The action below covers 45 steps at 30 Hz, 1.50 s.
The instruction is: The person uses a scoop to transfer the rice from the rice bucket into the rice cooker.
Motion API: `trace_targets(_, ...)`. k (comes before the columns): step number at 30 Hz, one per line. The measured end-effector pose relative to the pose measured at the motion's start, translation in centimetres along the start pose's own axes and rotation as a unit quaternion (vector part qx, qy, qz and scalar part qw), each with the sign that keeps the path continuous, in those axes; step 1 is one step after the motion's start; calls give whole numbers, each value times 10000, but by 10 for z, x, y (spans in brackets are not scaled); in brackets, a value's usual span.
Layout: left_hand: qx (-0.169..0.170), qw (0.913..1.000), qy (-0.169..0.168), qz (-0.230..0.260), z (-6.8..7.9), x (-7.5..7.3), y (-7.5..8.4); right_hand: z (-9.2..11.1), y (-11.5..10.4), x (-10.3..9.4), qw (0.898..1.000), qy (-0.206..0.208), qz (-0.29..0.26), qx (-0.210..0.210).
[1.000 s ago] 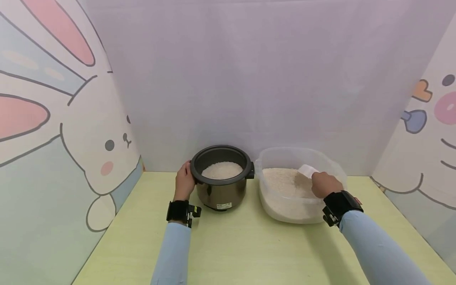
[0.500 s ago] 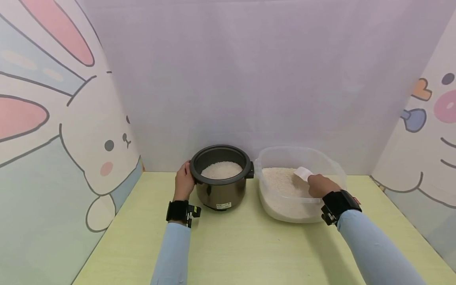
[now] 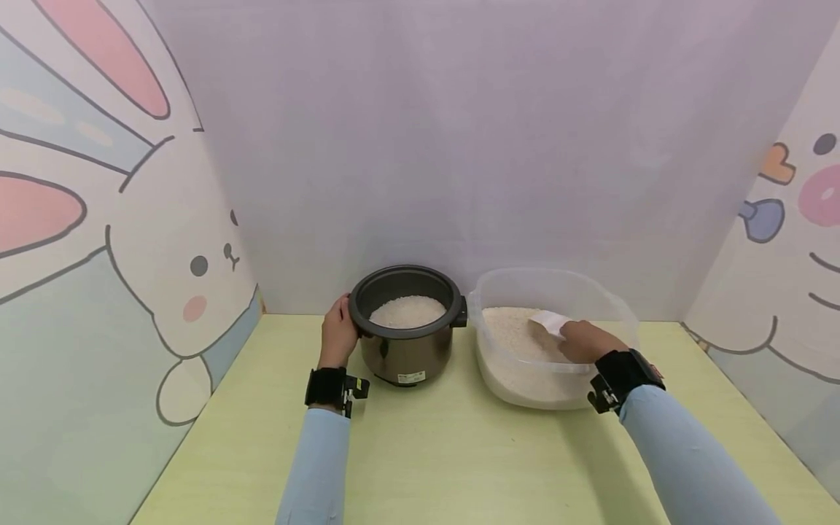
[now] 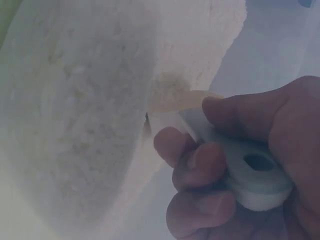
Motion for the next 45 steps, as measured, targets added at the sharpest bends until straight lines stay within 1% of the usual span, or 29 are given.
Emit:
trace_targets(3,-12,10000,15,33,0,-1,0,-2,-2,2,9995,-155,-250,-118)
trace_targets(7,-21,10000,27,45,1,-1,1,-5,-3,7,9964,-427,-671,-277)
trace_targets(10,-30,10000,21,41,1,-1,0,-6,-4,9,9942,-519,-851,-411)
trace_targets(12,-42,10000,22,55,1,-1,0,-6,-5,10,9937,-503,-872,-502)
trace_targets(16,-65,10000,24,7,1,-1,-1,-7,-6,9,9934,-492,-871,-552)
trace_targets(21,-52,9999,61,-109,1,-3,0,-4,-11,7,9913,-578,-949,-701)
trace_targets(30,-22,10000,82,-31,1,-1,1,-1,-12,6,9866,-766,-1111,-921)
trace_targets(37,-1,9999,92,-78,2,-2,2,-5,-8,9,9835,-872,-1289,-926)
trace_targets(41,-23,9999,75,-65,2,-2,2,-3,-11,6,9812,-900,-1424,-946)
trace_targets(45,-9,10000,68,-72,2,-2,2,0,-15,3,9808,-837,-1426,-1030)
Point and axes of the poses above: each hand's wrist, its own z-axis away from the middle knuckle, its own x-axis out of the palm, y = z × x, the point moved 8 cm from there along -z, towards the middle knuckle, and after that the axes turned 13 degrees about x, right-handed, at the moved point
